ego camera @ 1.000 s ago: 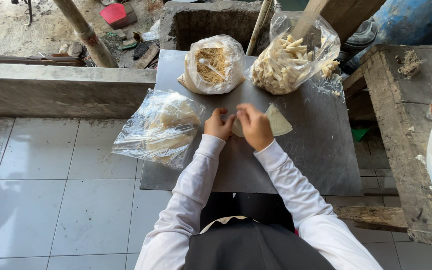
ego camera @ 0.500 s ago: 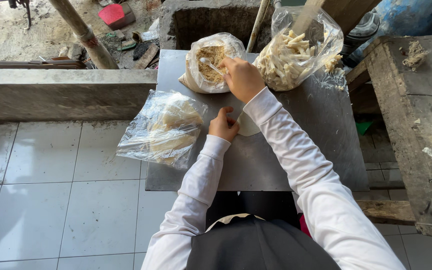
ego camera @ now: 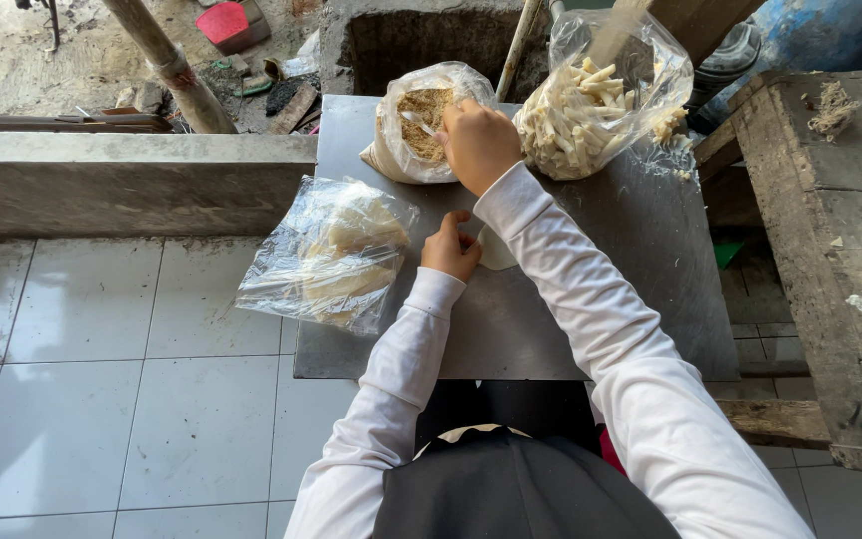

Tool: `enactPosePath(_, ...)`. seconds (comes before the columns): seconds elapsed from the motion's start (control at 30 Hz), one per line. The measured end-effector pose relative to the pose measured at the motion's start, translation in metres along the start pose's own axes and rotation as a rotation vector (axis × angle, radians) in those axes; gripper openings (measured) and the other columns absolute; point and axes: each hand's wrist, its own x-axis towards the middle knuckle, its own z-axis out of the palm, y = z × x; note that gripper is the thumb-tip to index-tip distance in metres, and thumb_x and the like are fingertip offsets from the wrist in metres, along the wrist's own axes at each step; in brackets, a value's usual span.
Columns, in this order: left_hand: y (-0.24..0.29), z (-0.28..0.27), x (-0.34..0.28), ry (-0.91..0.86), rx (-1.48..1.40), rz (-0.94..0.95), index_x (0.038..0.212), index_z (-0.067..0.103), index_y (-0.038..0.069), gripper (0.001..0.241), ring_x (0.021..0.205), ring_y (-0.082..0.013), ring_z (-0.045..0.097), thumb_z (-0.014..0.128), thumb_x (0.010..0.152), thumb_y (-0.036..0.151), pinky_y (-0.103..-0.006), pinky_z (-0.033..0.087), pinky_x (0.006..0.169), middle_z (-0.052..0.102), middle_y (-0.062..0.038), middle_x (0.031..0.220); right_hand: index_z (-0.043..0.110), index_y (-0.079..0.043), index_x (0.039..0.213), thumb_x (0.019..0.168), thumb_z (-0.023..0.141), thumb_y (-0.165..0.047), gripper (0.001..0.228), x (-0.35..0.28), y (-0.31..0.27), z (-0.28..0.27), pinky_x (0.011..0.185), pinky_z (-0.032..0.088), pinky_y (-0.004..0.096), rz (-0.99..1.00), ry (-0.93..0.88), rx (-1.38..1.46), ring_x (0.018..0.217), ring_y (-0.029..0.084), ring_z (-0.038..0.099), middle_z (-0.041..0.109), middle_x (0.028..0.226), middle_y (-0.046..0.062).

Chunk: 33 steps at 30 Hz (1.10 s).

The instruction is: The person fills triangular wrappers with a granular mixture and small white sticks by hand, folds the wrappers into closed triangular shapes, and places the completed snacks into a clear plastic bag.

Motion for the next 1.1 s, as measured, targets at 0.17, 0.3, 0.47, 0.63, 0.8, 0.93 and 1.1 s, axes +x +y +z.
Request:
enactPosePath(0.17, 0.003, 0.000, 0.000, 0.006, -0.011, -0.025, 0.127, 0.057, 0.007, 0.049, 0.084, -0.0309, 0.077, 0.073, 0.081, 0.012, -0.0388, 0.059, 0.077, 0.078, -0.013, 0.090, 0.070, -0.003, 0.096, 0.082, 0.086, -0.019, 0.027, -0.005, -0.001, -0.026, 0.074, 0.055, 0.044, 0.030, -0.123, 0.159, 0.085, 0.034, 0.070, 0.069, 0.094, 0.015)
enactPosePath(0.3, 0.005, -0.002, -0.001, -0.005, -0.012, -0.039, 0.127, 0.057, 0.008, 0.048, 0.083, -0.0306, 0.077, 0.072, 0.081, 0.011, -0.0387, 0.060, 0.076, 0.078, -0.013, 0.090, 0.071, -0.004, 0.095, 0.081, 0.084, -0.016, 0.022, -0.010, 0.001, -0.025, 0.076, 0.056, 0.044, 0.042, -0.129, 0.144, 0.087, 0.035, 0.071, 0.071, 0.095, 0.016)
enactPosePath(0.47, 0.002, -0.001, 0.000, 0.000, -0.012, -0.026, 0.127, 0.057, 0.008, 0.048, 0.085, -0.0308, 0.077, 0.072, 0.081, 0.012, -0.0387, 0.060, 0.078, 0.078, -0.013, 0.091, 0.070, -0.005, 0.101, 0.092, 0.077, -0.012, 0.013, -0.008, -0.001, -0.020, 0.073, 0.058, 0.044, 0.058, -0.071, 0.087, 0.086, 0.036, 0.072, 0.072, 0.096, 0.017)
enactPosePath(0.63, 0.000, 0.001, 0.001, -0.005, 0.007, -0.036, 0.127, 0.057, 0.009, 0.049, 0.086, -0.0317, 0.076, 0.073, 0.081, 0.012, -0.0396, 0.059, 0.079, 0.078, -0.013, 0.091, 0.069, -0.005, 0.106, 0.094, 0.075, -0.013, 0.015, -0.003, -0.005, -0.025, 0.071, 0.058, 0.044, 0.027, -0.022, 0.151, 0.085, 0.036, 0.072, 0.070, 0.103, 0.017)
enactPosePath(0.8, -0.001, 0.001, 0.000, -0.002, -0.002, -0.030, 0.127, 0.057, 0.009, 0.049, 0.086, -0.0320, 0.076, 0.073, 0.081, 0.013, -0.0400, 0.059, 0.078, 0.078, -0.013, 0.091, 0.067, -0.003, 0.092, 0.084, 0.082, -0.022, 0.026, -0.011, -0.009, -0.029, 0.069, 0.057, 0.045, 0.108, -0.170, 0.031, 0.082, 0.036, 0.071, 0.068, 0.098, 0.018)
enactPosePath(0.93, 0.001, 0.001, 0.000, -0.001, -0.002, -0.047, 0.127, 0.057, 0.009, 0.047, 0.086, -0.0314, 0.077, 0.073, 0.082, 0.012, -0.0398, 0.059, 0.078, 0.078, -0.013, 0.091, 0.066, -0.001, 0.092, 0.088, 0.080, -0.015, 0.021, -0.011, -0.004, -0.014, 0.063, 0.057, 0.044, 0.084, -0.069, 0.007, 0.076, 0.036, 0.072, 0.069, 0.092, 0.018)
enactPosePath(1.1, 0.002, -0.001, 0.000, -0.006, 0.004, -0.030, 0.127, 0.056, 0.008, 0.049, 0.087, -0.0314, 0.076, 0.074, 0.081, 0.011, -0.0392, 0.059, 0.078, 0.078, -0.013, 0.093, 0.065, 0.001, 0.093, 0.093, 0.074, -0.003, 0.010, 0.009, 0.001, -0.006, 0.064, 0.057, 0.036, 0.011, 0.166, 0.279, 0.073, 0.027, 0.071, 0.070, 0.085, 0.015)
